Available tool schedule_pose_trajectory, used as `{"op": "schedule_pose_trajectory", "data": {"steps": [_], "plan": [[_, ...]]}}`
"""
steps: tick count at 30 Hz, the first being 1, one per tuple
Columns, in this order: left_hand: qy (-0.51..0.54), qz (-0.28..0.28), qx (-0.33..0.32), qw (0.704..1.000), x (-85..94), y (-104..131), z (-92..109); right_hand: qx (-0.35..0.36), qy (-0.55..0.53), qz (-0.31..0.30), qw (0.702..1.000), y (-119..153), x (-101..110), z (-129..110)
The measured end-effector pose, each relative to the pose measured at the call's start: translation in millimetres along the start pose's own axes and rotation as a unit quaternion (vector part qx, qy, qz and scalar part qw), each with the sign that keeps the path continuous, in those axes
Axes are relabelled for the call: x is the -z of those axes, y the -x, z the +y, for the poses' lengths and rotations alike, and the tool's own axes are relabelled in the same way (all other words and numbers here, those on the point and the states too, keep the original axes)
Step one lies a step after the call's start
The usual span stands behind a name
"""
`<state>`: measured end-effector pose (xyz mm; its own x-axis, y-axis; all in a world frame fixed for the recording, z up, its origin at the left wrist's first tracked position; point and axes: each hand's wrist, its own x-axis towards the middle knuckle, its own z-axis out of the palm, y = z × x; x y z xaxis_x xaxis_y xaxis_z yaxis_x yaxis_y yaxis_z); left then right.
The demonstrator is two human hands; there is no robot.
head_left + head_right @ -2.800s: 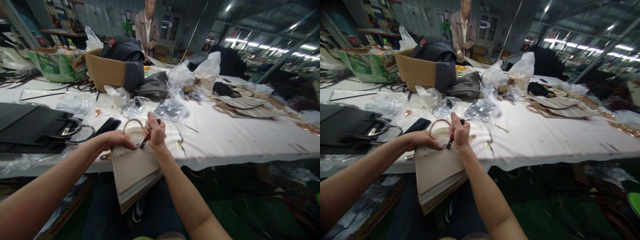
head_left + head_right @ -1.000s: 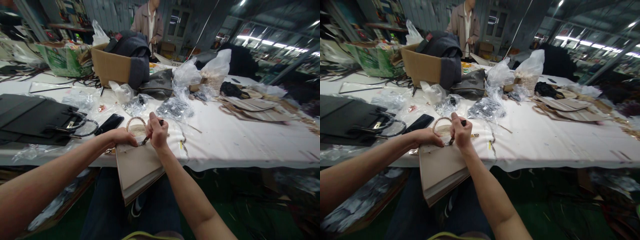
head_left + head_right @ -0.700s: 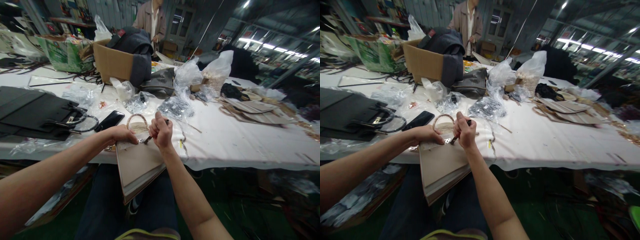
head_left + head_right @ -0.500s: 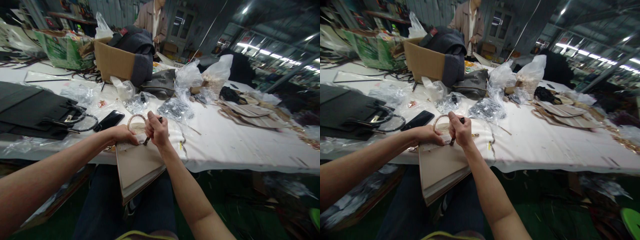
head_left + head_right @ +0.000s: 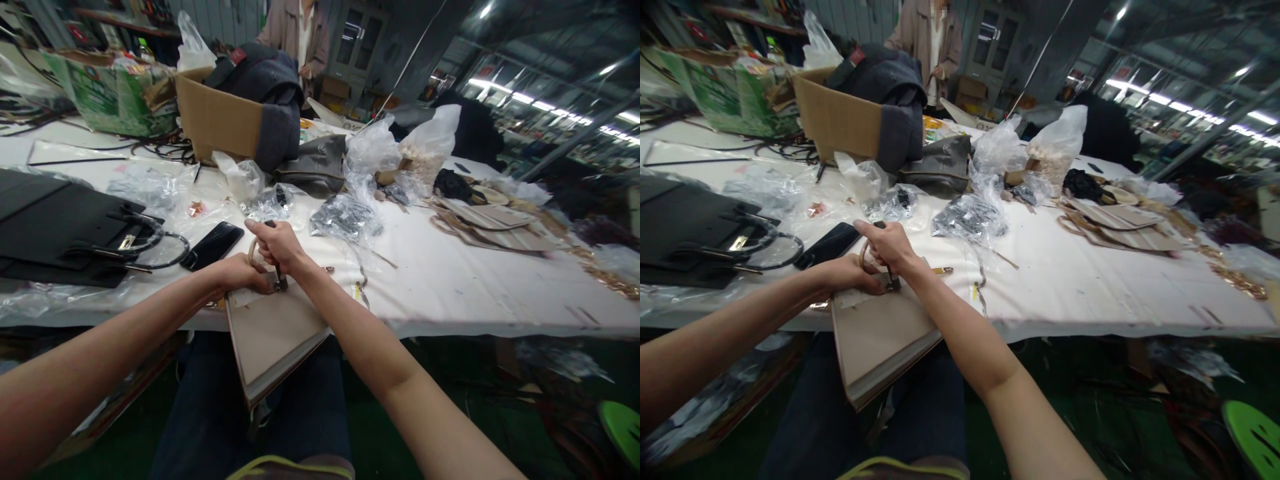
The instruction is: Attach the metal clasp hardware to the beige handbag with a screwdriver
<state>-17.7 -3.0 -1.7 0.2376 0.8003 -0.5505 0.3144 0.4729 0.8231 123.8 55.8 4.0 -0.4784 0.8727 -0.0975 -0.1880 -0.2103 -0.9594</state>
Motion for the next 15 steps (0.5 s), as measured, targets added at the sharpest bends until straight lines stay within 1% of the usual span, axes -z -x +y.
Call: {"op": "schedule_pose_trajectory", "data": {"steps": [2, 5, 7, 10, 12, 15], "plan": [[-0.017, 0.004, 0.017, 1.0, -0.1, 0.9, 1.7, 0.026, -0.061, 0.021, 0.998, 13.6, 12.5, -4.6], [-0.025, 0.007, 0.035, 0.999, -0.7, 0.7, 2.2, 0.13, -0.148, 0.086, 0.977, 43.8, 30.0, -5.7], [-0.024, 0.008, 0.037, 0.999, -1.4, 0.4, 1.4, 0.197, -0.164, 0.134, 0.957, 62.5, 33.4, -1.7], [-0.022, 0.01, 0.023, 0.999, -2.0, 0.6, -0.3, 0.249, -0.148, 0.161, 0.943, 78.6, 25.5, 5.2], [-0.022, 0.011, 0.013, 1.0, -2.3, 1.4, -1.6, 0.257, -0.131, 0.163, 0.943, 81.0, 16.9, 7.8], [-0.025, 0.008, 0.003, 1.0, -3.1, 3.2, -2.7, 0.251, -0.113, 0.15, 0.95, 76.8, 7.6, 9.0]]}}
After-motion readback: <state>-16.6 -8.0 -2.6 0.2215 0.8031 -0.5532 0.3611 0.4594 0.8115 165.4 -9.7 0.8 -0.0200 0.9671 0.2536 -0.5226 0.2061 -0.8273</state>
